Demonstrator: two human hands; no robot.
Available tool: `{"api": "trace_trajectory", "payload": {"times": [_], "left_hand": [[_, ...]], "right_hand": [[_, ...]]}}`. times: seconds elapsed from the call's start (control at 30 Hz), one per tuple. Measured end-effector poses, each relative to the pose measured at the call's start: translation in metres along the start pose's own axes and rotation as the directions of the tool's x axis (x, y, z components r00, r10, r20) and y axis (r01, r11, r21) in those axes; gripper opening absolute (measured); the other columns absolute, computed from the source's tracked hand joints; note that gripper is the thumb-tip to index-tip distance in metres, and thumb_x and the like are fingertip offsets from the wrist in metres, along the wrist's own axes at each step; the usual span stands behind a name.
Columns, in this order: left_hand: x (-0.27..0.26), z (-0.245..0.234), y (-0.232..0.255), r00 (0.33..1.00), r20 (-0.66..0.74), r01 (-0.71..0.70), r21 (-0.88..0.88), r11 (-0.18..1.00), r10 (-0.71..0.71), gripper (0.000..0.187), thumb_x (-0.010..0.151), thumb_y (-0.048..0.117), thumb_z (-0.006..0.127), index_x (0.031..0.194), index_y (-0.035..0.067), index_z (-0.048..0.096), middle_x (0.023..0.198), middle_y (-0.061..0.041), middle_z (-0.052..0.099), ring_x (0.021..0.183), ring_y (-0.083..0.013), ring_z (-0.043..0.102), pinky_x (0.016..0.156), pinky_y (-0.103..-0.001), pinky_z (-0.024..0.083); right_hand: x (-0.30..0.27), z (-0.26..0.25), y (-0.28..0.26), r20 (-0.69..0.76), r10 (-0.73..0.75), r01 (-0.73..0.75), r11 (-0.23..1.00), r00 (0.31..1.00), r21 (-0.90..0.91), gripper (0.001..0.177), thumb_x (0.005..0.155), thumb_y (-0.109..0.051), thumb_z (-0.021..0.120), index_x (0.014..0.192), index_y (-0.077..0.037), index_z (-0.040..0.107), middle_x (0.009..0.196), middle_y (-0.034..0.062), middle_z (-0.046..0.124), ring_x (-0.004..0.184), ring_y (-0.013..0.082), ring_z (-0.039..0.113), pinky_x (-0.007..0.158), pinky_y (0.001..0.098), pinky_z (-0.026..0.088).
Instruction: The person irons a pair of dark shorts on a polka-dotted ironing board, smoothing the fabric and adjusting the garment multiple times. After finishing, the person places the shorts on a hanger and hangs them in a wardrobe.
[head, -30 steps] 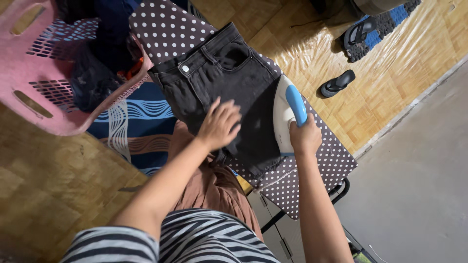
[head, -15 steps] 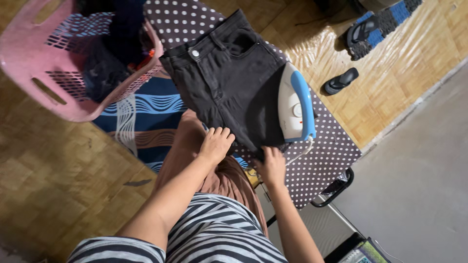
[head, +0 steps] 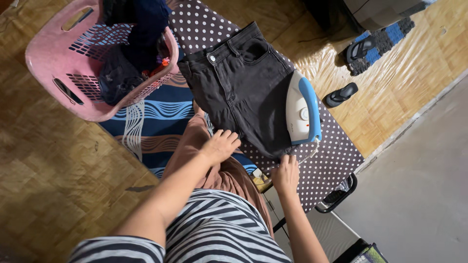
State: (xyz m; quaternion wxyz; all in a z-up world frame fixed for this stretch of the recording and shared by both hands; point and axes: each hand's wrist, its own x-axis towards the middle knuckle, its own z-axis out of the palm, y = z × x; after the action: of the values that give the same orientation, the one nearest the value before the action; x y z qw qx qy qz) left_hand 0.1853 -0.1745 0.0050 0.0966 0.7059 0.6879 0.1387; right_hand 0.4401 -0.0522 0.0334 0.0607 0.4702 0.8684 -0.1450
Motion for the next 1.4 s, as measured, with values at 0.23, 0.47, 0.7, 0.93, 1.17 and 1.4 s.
{"api": "trace_trajectory", "payload": {"times": [0.23,0.47,0.7,0.93,1.17,1.4], "left_hand": [[0.031,0.038,0.013,0.971,0.005,0.238,0.112,0.965,-0.24,0.017,0.08,0.021,0.068,0.095,0.016,0.062,0.105,-0.005,0.056,0.101,-0.0262,0.057,0.084,-0.042,0.053],[0.01,0.024,-0.018,0.994,-0.039,-0.102,-0.014,0.995,0.101,0.017,0.083,0.028,0.069,0.089,0.013,0.063,0.107,-0.006,0.054,0.097,-0.0258,0.057,0.075,-0.037,0.05],[0.016,0.018,-0.013,0.986,-0.022,-0.163,0.035,0.986,0.164,0.037,0.082,0.037,0.066,0.111,0.014,0.068,0.106,-0.005,0.054,0.094,-0.0251,0.056,0.072,-0.037,0.048],[0.019,0.042,-0.005,0.962,0.253,-0.149,0.189,0.971,0.098,0.037,0.094,0.026,0.059,0.129,0.02,0.067,0.115,-0.001,0.055,0.101,-0.0224,0.055,0.079,-0.038,0.044],[0.021,0.053,0.0,0.947,0.32,-0.092,0.216,0.972,0.018,0.043,0.092,0.033,0.057,0.132,0.02,0.065,0.118,-0.001,0.053,0.102,-0.0238,0.053,0.081,-0.038,0.043],[0.016,0.042,0.007,0.962,0.267,0.025,0.104,0.994,-0.052,0.045,0.092,0.044,0.063,0.13,0.019,0.068,0.119,-0.004,0.054,0.106,-0.0259,0.054,0.085,-0.04,0.046]], "right_hand": [[0.022,-0.018,-0.046,-0.242,-0.206,0.22,0.975,0.948,0.032,0.058,0.066,-0.02,0.08,0.115,-0.001,0.056,0.116,0.0209,0.057,0.11,0.0403,0.054,0.094,0.0528,0.042],[0.038,-0.009,-0.017,0.152,-0.307,0.296,0.951,0.94,0.093,0.032,0.084,-0.004,0.068,0.115,-0.012,0.065,0.103,0.0113,0.063,0.102,0.0316,0.064,0.089,0.0422,0.052],[0.035,0.001,-0.002,0.226,-0.403,0.385,0.915,0.887,0.12,0.037,0.076,-0.002,0.066,0.112,-0.011,0.069,0.098,0.0103,0.066,0.096,0.0334,0.064,0.087,0.0444,0.053],[0.03,0.011,-0.016,0.259,-0.267,0.298,0.951,0.928,-0.086,0.035,0.079,-0.011,0.064,0.113,-0.013,0.07,0.102,0.0082,0.07,0.1,0.0318,0.067,0.087,0.0461,0.053],[0.084,-0.045,-0.001,-0.189,-0.054,0.055,0.998,0.98,0.001,0.041,0.084,-0.027,0.079,0.12,-0.011,0.071,0.105,0.0226,0.066,0.094,0.0408,0.064,0.083,0.0498,0.051],[0.186,-0.065,0.026,-0.084,0.155,-0.147,0.985,0.984,0.088,0.056,0.082,-0.038,0.089,0.107,0.004,0.062,0.102,0.0253,0.065,0.092,0.0426,0.065,0.079,0.0523,0.052]]}}
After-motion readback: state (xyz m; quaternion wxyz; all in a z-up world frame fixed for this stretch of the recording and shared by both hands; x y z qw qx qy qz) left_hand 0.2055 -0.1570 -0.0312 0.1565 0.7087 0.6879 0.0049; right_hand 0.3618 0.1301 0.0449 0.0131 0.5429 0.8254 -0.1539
